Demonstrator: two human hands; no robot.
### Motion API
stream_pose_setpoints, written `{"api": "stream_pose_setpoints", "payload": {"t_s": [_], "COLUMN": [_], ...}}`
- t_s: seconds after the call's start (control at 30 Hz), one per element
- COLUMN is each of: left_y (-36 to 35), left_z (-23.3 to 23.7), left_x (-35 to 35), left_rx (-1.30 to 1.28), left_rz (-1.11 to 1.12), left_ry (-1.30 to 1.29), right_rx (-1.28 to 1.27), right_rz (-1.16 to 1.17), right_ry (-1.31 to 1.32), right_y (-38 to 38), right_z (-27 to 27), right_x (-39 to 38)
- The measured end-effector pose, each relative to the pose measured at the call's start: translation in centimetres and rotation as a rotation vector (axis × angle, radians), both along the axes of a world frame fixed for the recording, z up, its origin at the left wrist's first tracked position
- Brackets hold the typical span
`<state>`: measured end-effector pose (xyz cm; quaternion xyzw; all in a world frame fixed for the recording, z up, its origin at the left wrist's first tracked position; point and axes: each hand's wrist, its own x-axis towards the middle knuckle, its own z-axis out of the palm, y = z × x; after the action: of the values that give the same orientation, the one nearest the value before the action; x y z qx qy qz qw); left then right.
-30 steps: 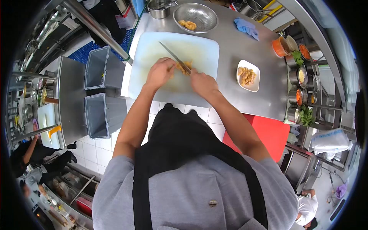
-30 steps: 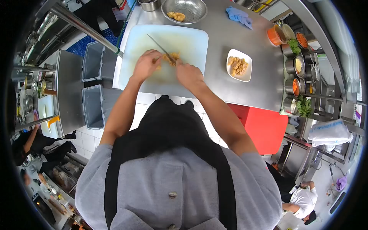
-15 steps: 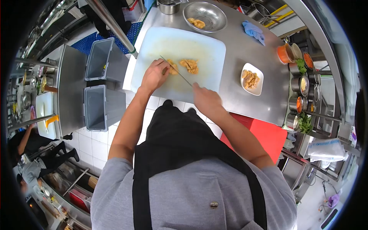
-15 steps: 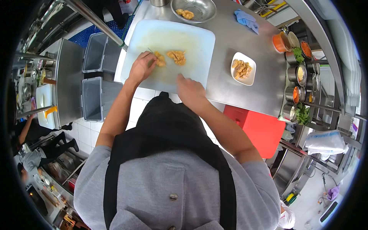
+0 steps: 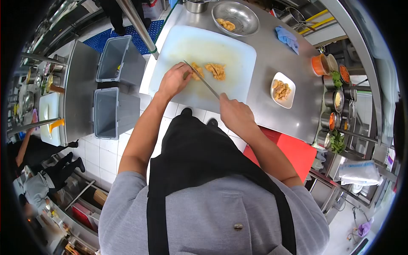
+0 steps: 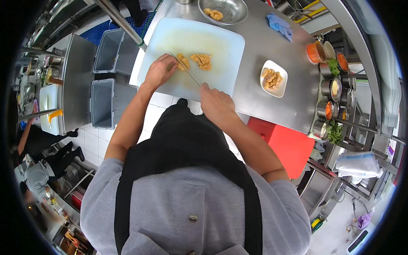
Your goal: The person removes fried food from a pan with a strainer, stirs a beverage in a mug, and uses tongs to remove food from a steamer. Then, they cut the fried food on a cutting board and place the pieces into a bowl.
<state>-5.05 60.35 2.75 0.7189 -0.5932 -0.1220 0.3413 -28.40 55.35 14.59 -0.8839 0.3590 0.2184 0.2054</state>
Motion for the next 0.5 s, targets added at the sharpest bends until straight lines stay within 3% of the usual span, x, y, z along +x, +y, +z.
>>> {"api": "stream_pose_setpoints", "payload": {"t_s": [0.2, 0.27, 0.33, 0.37, 0.43, 0.5], "left_y": [-0.3, 0.6, 0.6, 0.7, 0.5, -0.3], "left_z": [-1.0, -1.3, -1.7, -1.1, -0.1, -1.1], "left_x": [0.3, -0.4, -1.1, -1.9, -3.8, -5.0], "left_rx": [-0.029, -0.020, -0.084, -0.088, 0.130, 0.154], "left_rz": [0.021, 0.010, 0.212, 0.208, 0.511, 0.521], "left_ry": [0.090, 0.098, 0.251, 0.249, 0.376, 0.359], "right_rx": [-0.090, -0.094, -0.117, -0.117, -0.148, -0.172], "right_rz": [-0.062, -0.068, -0.075, -0.105, -0.170, -0.237], "right_ry": [-0.314, -0.294, -0.281, -0.257, -0.229, -0.204], "right_y": [-1.6, -1.8, -2.8, -2.9, -3.7, -5.0], "right_z": [-10.5, -8.1, -5.2, -4.0, -3.2, -3.9], "right_x": [4.7, 5.0, 4.9, 3.2, -0.7, -5.1]}}
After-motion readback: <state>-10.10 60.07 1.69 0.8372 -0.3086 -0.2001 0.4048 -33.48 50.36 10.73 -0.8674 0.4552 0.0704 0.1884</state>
